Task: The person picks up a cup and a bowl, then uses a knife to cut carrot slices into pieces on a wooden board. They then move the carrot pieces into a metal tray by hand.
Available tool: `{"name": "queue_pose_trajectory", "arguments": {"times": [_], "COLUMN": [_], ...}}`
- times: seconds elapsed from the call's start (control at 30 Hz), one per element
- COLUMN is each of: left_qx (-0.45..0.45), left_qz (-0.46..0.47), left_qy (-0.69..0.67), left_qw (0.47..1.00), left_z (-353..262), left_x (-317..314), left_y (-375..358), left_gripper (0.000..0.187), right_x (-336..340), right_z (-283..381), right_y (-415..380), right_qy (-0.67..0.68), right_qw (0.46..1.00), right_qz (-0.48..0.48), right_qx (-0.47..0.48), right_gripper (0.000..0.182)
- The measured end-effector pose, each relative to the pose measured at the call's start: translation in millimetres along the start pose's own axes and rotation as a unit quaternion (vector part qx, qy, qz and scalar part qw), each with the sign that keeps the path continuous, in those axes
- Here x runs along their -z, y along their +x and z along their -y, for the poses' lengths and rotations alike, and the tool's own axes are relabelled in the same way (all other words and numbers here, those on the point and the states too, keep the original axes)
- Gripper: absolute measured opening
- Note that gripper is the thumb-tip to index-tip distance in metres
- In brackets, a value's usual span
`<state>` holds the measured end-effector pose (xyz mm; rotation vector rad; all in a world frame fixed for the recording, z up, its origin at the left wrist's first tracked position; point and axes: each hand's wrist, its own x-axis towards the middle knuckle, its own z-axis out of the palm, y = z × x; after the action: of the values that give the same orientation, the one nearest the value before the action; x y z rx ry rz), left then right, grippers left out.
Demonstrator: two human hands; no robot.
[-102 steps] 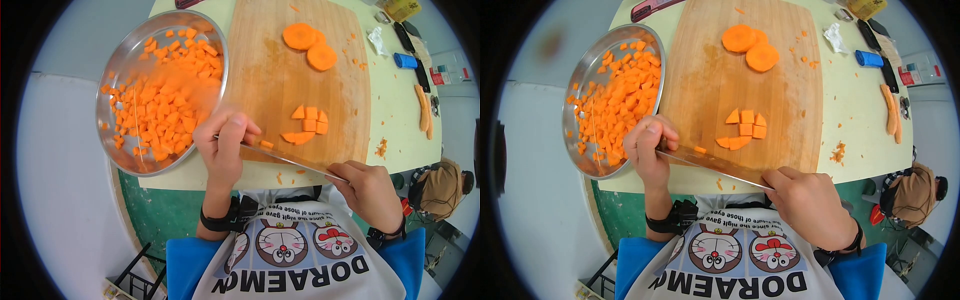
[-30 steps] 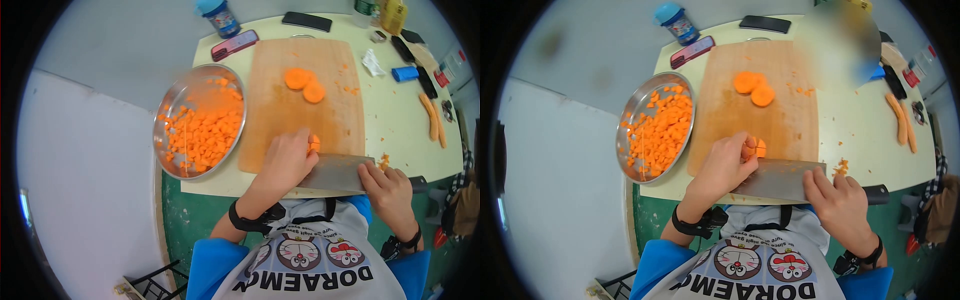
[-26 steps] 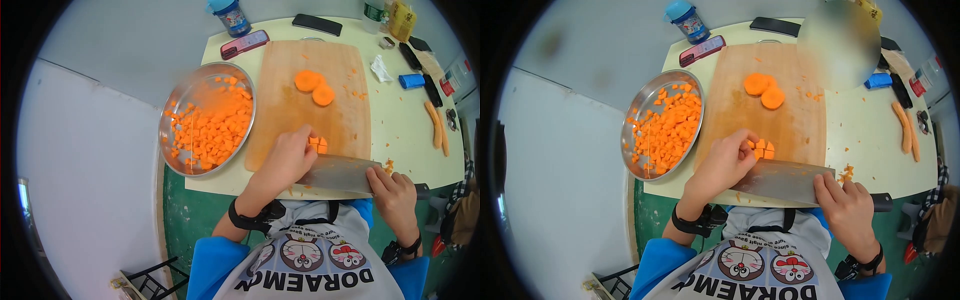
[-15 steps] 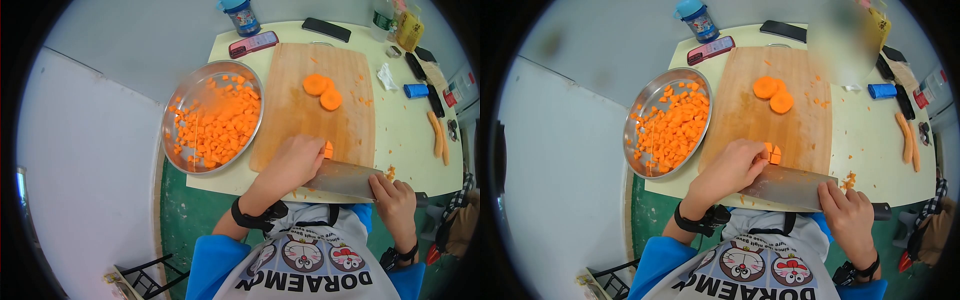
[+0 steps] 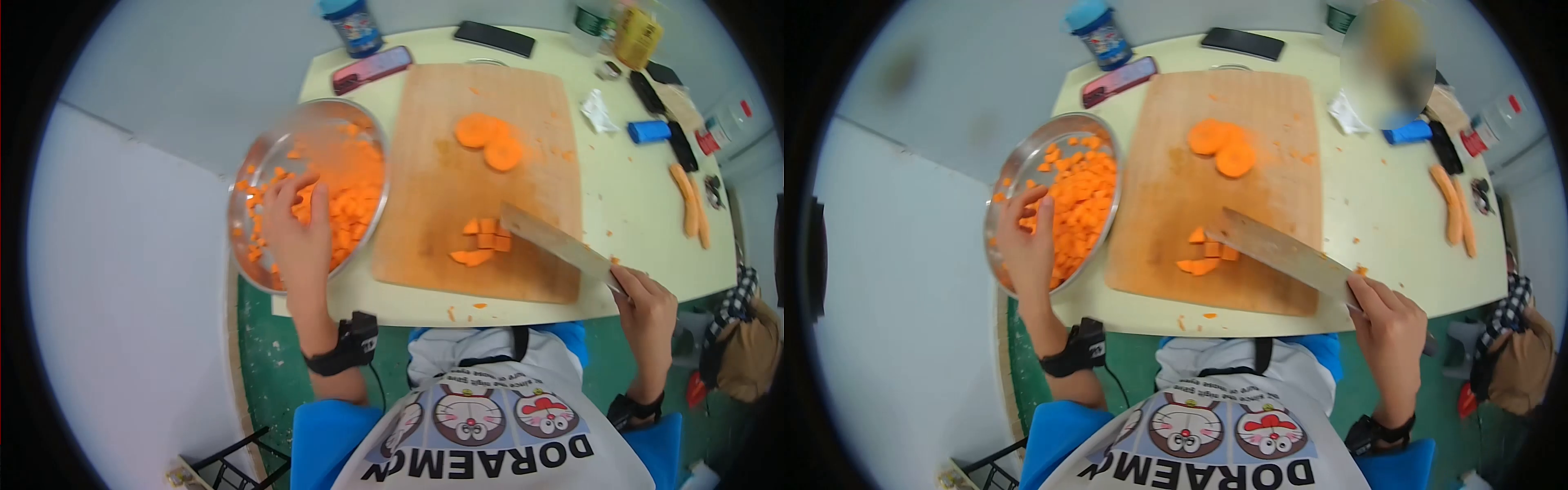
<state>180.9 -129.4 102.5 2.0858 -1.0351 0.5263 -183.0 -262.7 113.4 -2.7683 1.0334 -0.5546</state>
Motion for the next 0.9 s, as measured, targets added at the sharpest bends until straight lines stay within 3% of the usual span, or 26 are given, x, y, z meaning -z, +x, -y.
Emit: {"name": "queue_pose_trajectory", "arguments": {"times": [0.07,0.13,0.23,0.3,0.43,0.5,0.7,0.9], "left_qx": [0.087,-0.015,-0.067,-0.109,-0.106,-0.034,-0.026,0.016], "left_qz": [0.163,0.325,0.340,0.291,0.297,0.322,0.252,0.264], "left_qy": [-0.108,-0.141,-0.148,-0.137,-0.162,-0.201,-0.175,-0.175], "left_qw": [0.977,0.935,0.926,0.941,0.935,0.925,0.951,0.948], "left_z": [-33.2,-49.4,-66.3,-73.6,-66.7,-63.3,-57.0,-60.3], "left_x": [6.0,-2.6,-26.2,-33.6,-43.6,-40.2,-48.2,-46.8], "left_y": [-15.3,-39.0,-70.8,-79.3,-87.6,-87.7,-85.0,-86.9], "left_gripper": [0.021,0.029,0.034,0.033,0.029,0.024,0.018,0.018], "right_x": [-0.6,-0.9,1.7,1.3,-2.6,-3.2,-8.2,-9.0], "right_z": [-2.4,-2.9,3.6,5.2,5.7,6.5,8.8,10.4], "right_y": [-3.1,-4.1,-5.4,-6.8,-8.8,-8.6,-5.0,-2.3], "right_qy": [-0.006,0.031,0.076,0.082,0.104,0.102,0.108,0.112], "right_qw": [1.000,0.996,0.988,0.986,0.984,0.983,0.982,0.981], "right_qz": [-0.008,-0.020,-0.024,-0.022,-0.022,-0.016,-0.020,-0.022], "right_qx": [-0.030,-0.080,-0.136,-0.143,-0.146,-0.149,-0.150,-0.157], "right_gripper": [0.034,0.027,0.021,0.020,0.020,0.020,0.019,0.017]}}
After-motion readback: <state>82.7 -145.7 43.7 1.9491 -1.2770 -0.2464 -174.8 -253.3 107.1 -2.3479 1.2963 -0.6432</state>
